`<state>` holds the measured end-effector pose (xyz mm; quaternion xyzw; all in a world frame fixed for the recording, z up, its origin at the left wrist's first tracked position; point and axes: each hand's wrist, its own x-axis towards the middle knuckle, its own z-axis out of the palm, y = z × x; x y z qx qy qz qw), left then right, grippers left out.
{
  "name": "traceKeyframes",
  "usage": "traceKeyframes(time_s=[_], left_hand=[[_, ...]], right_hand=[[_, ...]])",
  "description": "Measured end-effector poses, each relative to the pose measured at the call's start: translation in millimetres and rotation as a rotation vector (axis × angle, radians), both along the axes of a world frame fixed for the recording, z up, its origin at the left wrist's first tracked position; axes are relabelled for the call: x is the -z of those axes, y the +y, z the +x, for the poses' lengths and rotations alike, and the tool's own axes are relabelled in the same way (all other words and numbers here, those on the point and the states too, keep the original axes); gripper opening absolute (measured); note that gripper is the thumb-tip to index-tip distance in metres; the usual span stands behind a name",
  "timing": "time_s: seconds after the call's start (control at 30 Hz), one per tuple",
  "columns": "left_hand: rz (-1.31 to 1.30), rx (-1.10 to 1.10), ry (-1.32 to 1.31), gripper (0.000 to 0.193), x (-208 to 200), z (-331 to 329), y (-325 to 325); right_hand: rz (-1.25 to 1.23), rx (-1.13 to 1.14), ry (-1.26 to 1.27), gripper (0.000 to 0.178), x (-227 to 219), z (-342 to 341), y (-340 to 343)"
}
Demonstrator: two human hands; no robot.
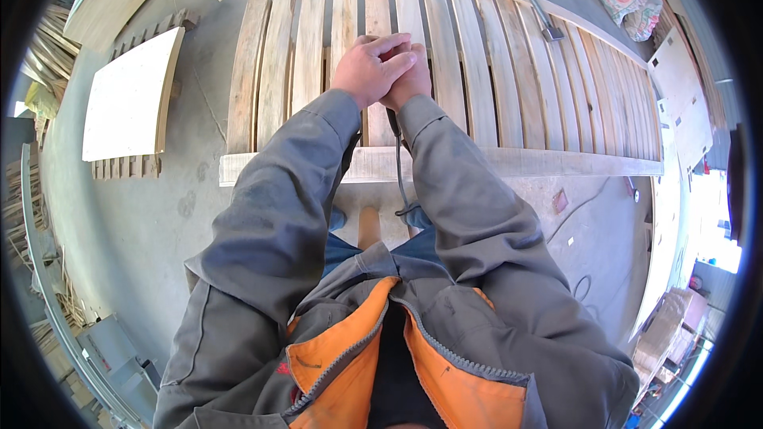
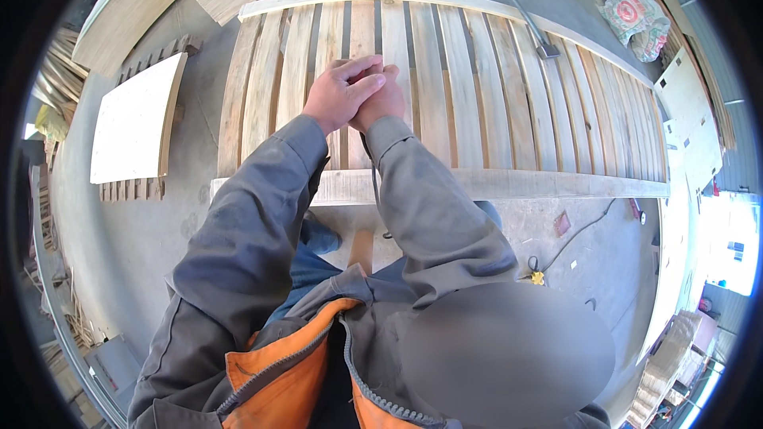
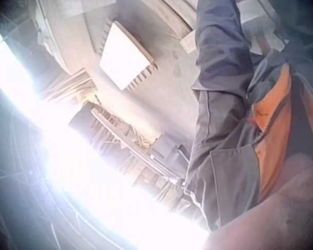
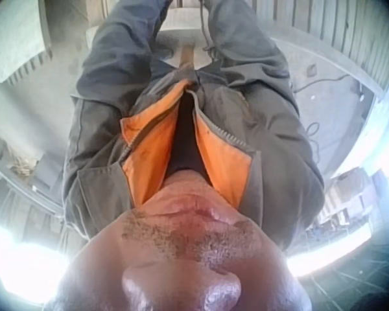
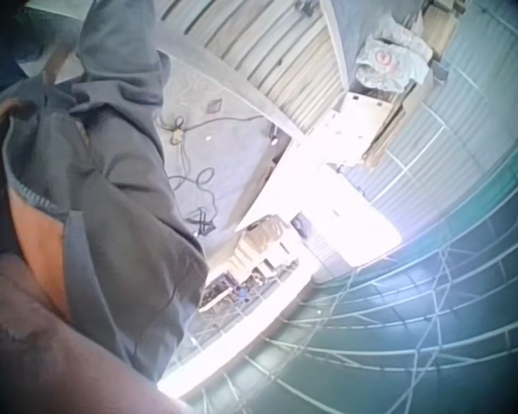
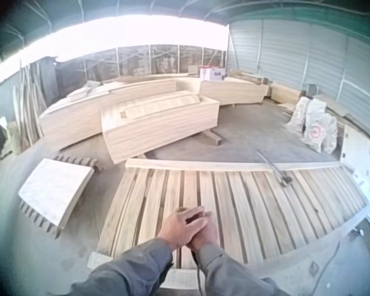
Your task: The person is sanding a wooden structure using a red electric sander. They move the sander along the wooden slats, smoothing the surface.
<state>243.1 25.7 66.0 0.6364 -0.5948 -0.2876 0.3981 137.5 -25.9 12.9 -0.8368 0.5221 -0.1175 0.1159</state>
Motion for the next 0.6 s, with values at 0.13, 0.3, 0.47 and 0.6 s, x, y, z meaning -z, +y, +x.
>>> traceKeyframes(time_s=[0.13,0.3,0.47,0.6], left_hand=[[0.024,0.006,0.016,0.05,5,-8,11],[0.011,-0.008,0.042,0.049,5,-10,34],[0.002,0.004,0.04,0.048,6,-15,47],[0.019,-0.018,0.035,0.049,3,-19,58]], right_hand=[[0.045,0.01,0.025,0.066,14,-9,7],[-0.007,-0.026,0.041,0.045,-19,-16,42],[0.007,-0.051,0.051,0.051,-9,-19,53],[-0.001,-0.077,0.069,0.057,-7,-20,59]])
